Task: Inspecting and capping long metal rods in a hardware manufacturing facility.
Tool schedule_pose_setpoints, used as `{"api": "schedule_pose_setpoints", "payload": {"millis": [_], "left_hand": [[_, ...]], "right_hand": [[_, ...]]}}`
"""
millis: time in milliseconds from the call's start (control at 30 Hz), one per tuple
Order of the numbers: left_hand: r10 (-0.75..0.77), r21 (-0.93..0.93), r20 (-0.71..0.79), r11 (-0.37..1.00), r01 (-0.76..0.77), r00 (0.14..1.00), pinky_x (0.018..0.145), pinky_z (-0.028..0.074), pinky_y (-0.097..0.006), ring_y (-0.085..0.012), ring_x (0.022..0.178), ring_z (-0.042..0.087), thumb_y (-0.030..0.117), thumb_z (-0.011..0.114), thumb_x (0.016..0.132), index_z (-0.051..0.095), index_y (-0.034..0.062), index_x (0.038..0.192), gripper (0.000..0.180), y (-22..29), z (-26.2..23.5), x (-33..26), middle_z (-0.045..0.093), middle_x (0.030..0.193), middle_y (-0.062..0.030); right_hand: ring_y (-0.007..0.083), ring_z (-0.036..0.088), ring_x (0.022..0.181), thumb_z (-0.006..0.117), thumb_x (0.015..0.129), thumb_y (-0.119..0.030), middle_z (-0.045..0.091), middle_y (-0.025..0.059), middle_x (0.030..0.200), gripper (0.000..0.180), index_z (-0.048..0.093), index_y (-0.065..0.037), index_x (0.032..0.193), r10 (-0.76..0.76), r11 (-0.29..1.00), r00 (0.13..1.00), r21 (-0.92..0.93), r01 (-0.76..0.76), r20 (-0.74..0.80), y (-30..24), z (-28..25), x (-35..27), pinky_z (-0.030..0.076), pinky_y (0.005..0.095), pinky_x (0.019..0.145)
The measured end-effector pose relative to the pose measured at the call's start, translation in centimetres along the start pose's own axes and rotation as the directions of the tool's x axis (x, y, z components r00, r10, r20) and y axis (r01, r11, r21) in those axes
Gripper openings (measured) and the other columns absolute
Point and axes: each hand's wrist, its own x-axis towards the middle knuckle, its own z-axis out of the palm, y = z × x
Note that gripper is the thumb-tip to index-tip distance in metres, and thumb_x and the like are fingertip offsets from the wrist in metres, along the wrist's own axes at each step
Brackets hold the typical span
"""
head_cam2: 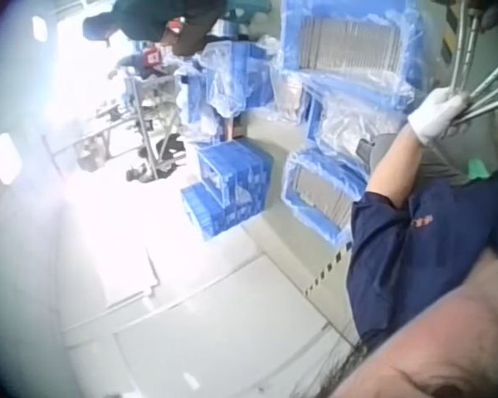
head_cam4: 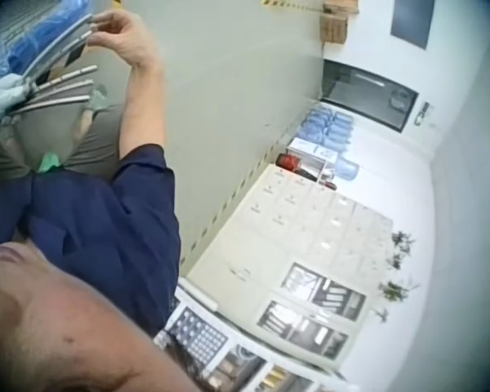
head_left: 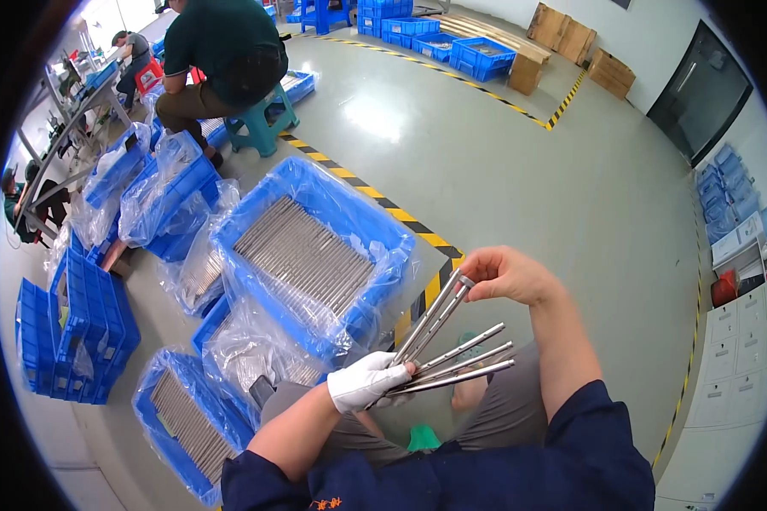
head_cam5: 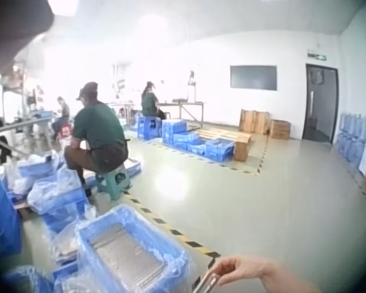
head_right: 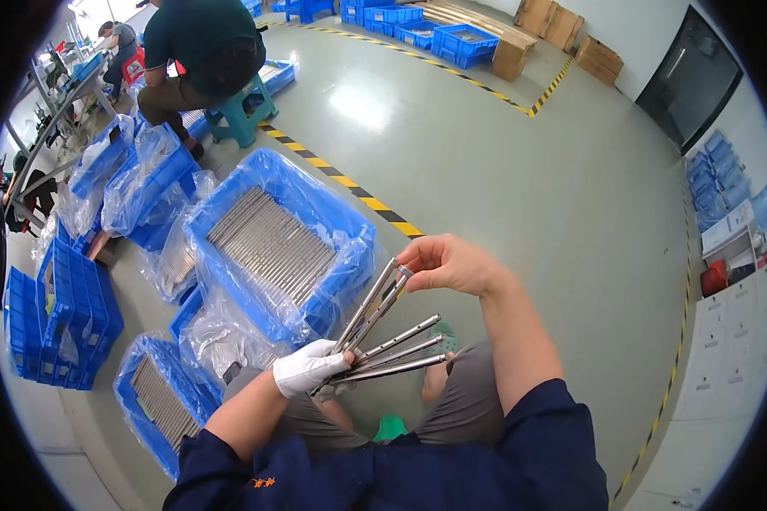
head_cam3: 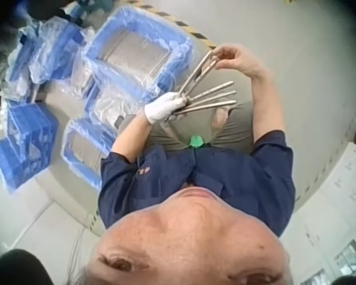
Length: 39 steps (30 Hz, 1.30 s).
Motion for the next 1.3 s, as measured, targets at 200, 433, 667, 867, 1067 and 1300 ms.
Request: {"api": "schedule_pose_setpoints", "payload": {"millis": [200,433,667,867,1067,1300], "left_hand": [[0.062,-0.148,0.063,0.988,-0.052,0.996,0.046,0.032,-0.019,-0.0035,0.058,0.046,0.046,0.054,0.091,0.059,0.0066,0.097,0.04,0.0,0.9,-0.2,0.054,0.07,0.0027],[0.063,-0.145,0.068,0.988,-0.052,0.996,0.045,0.032,-0.02,-0.0038,0.053,0.043,0.044,0.053,0.092,0.059,0.0083,0.09,0.036,0.0,1.2,0.0,0.053,0.066,0.0026],[0.025,0.014,0.103,1.0,-0.026,0.994,0.043,0.03,-0.021,-0.0036,0.049,0.04,0.046,0.047,0.094,0.056,0.0113,0.081,0.038,-0.5,1.0,0.3,0.051,0.062,0.0036],[0.024,0.038,0.096,0.999,-0.028,0.995,0.042,0.03,-0.02,-0.0032,0.047,0.039,0.047,0.047,0.094,0.056,0.0112,0.082,0.039,-0.4,1.2,0.8,0.05,0.061,0.0041],[-0.009,0.078,0.101,0.997,0.001,0.995,0.042,0.029,-0.02,-0.0028,0.047,0.039,0.047,0.047,0.094,0.055,0.0111,0.08,0.039,0.1,1.5,0.6,0.049,0.061,0.0044],[-0.096,0.072,0.112,0.993,0.088,0.989,0.044,0.03,-0.019,-0.0031,0.051,0.041,0.044,0.049,0.094,0.058,0.0086,0.086,0.037,0.3,1.3,0.6,0.052,0.064,0.0025]], "right_hand": [[0.0142,0.061,0.092,0.07,0.075,0.003,0.064,0.0072,0.1,0.033,0.061,-0.002,0.106,-0.16,0.984,0.985,0.092,0.154,0.059,-0.2,-0.4,-0.5,0.05,0.0279,0.082],[0.0193,0.064,0.087,0.073,0.076,-0.01,0.065,0.0126,0.098,0.038,0.059,0.0,0.109,-0.155,0.967,0.987,0.199,0.159,-0.036,-0.4,0.2,-0.1,0.052,0.0328,0.081],[0.0188,0.064,0.088,0.066,0.08,-0.004,0.065,0.0118,0.099,0.032,0.059,-0.001,0.111,-0.211,0.942,0.976,0.279,0.188,0.054,0.3,0.9,0.6,0.052,0.0323,0.081],[0.0177,0.064,0.089,0.069,0.078,-0.005,0.065,0.0105,0.1,0.033,0.059,-0.001,0.11,-0.289,0.93,0.954,0.262,0.258,0.086,-0.5,0.4,-0.5,0.052,0.0313,0.081],[0.0165,0.063,0.09,0.067,0.078,0.003,0.064,0.0095,0.099,0.033,0.059,-0.001,0.11,-0.208,0.97,0.975,0.147,0.195,0.078,-1.1,0.3,-1.1,0.052,0.0294,0.08],[0.0148,0.062,0.092,0.068,0.076,0.006,0.064,0.0085,0.099,0.034,0.06,0.0,0.109,-0.224,0.97,0.971,0.113,0.214,0.085,-1.9,0.8,-1.4,0.052,0.0286,0.079]]}}
